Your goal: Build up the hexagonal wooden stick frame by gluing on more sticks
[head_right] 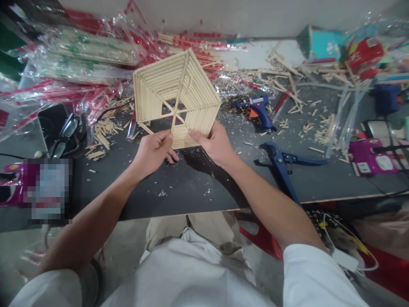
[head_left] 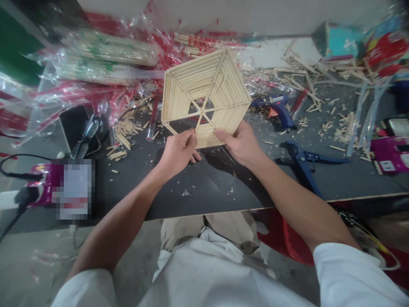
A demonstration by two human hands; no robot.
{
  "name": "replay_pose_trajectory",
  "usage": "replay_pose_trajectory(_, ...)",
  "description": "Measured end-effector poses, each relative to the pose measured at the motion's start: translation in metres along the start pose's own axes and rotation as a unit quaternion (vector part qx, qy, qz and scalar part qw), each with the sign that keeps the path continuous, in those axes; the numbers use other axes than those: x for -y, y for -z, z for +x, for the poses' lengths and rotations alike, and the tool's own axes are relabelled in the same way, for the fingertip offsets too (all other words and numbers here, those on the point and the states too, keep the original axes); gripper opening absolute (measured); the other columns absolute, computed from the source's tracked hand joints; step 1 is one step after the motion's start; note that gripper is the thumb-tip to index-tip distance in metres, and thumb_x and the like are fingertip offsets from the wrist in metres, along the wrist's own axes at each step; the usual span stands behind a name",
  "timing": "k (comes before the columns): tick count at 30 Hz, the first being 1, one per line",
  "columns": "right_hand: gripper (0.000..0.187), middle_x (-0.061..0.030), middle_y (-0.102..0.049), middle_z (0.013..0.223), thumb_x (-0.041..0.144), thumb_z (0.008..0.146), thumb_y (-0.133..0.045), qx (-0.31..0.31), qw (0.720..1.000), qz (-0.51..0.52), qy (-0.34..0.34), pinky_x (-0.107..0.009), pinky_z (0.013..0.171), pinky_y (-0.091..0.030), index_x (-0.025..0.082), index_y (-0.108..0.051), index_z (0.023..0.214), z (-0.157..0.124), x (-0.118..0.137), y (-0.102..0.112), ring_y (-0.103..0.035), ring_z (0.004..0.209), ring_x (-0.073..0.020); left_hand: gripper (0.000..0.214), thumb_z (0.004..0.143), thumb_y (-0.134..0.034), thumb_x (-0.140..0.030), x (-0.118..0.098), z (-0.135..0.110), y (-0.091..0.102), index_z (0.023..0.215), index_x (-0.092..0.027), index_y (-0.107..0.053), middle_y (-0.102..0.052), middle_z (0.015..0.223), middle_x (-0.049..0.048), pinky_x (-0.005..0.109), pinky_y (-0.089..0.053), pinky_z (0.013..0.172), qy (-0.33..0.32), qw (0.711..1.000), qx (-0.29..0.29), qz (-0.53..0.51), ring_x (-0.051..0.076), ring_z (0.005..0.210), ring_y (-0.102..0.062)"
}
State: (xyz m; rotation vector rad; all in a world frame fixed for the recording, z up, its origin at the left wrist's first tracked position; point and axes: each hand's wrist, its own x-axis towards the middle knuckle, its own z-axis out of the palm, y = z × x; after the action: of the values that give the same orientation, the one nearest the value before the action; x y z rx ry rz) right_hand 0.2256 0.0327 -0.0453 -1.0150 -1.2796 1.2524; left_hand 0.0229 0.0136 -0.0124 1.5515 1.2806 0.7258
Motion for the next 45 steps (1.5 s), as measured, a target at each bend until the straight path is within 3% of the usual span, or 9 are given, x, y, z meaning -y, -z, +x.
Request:
replay_pose_trajectory(4, 0.059, -0.0087, -0.077, 0.124, 0.062, 0.072, -0.089, 0.006, 1.0, 0.002, 0.005, -0.053, 0.107, -0.058, 0.027, -0.069, 0.115, 0.0, -0.001, 0.001, -0.073, 0.115, -0.0307, 0.026, 0.106, -0.045, -0.025, 0.001, -0.001, 0.002, 0.115, -0.013, -0.066, -0.071, 0.061, 0.0014, 0.021, -0.058, 0.05, 0.014, 1.0, 0.009, 0.012, 0.015, 0.053, -0.073)
replay_pose_trajectory(8, 0.059, -0.0086, -0.077, 0.125, 0.064, 0.073, -0.087, 0.008, 1.0, -0.013, 0.0, -0.054, 0.108, -0.058, 0.027, -0.069, 0.116, 0.0, -0.001, 0.003, -0.072, 0.118, -0.0317, 0.027, 0.105, -0.046, -0.026, 0.004, 0.0, 0.004, 0.117, -0.015, -0.067, -0.073, 0.065, 0.0024, 0.022, -0.06, 0.052, 0.008, 1.0, 0.022, 0.012, 0.017, 0.06, -0.076)
replay_pose_trajectory(14, 0.06, -0.0072, -0.077, 0.126, 0.063, 0.07, -0.09, 0.011, 1.0, 0.003, -0.019, -0.054, 0.109, -0.058, 0.028, -0.069, 0.114, 0.001, 0.002, 0.003, -0.071, 0.12, -0.0314, 0.014, 0.102, -0.051, -0.025, 0.008, 0.002, 0.003, 0.099, -0.02, -0.064, -0.069, 0.063, -0.001, 0.023, -0.059, 0.052, -0.008, 1.0, 0.022, 0.02, 0.017, 0.058, -0.075)
replay_pose_trajectory(19, 0.058, -0.007, -0.077, 0.124, 0.056, 0.069, -0.092, 0.055, 0.998, 0.014, -0.031, -0.054, 0.112, -0.056, 0.028, -0.069, 0.114, 0.002, 0.008, 0.006, -0.07, 0.122, -0.0315, 0.015, 0.1, -0.052, -0.023, 0.005, 0.003, 0.003, 0.086, -0.021, -0.056, -0.064, 0.059, -0.0024, 0.021, -0.055, 0.046, -0.003, 1.0, 0.023, 0.011, 0.017, 0.054, -0.074)
replay_pose_trajectory(31, 0.053, -0.0084, -0.076, 0.124, 0.036, 0.071, -0.092, 0.091, 0.994, 0.014, -0.053, -0.058, 0.111, -0.057, 0.026, -0.068, 0.118, 0.005, 0.014, 0.015, -0.07, 0.124, -0.034, 0.013, 0.099, -0.054, -0.021, 0.005, 0.003, 0.001, 0.088, -0.018, -0.06, -0.062, 0.063, -0.0006, 0.02, -0.055, 0.044, 0.017, 0.999, 0.031, -0.006, 0.016, 0.053, -0.073)
replay_pose_trajectory(45, 0.053, -0.0099, -0.076, 0.126, 0.039, 0.071, -0.088, 0.015, 0.998, -0.054, -0.012, -0.055, 0.109, -0.058, 0.025, -0.064, 0.116, 0.004, 0.001, 0.009, -0.07, 0.124, -0.0341, 0.017, 0.1, -0.052, -0.025, 0.008, 0.001, -0.003, 0.1, -0.016, -0.067, -0.071, 0.073, 0.0024, 0.02, -0.053, 0.043, 0.013, 1.0, 0.012, 0.007, 0.015, 0.053, -0.073)
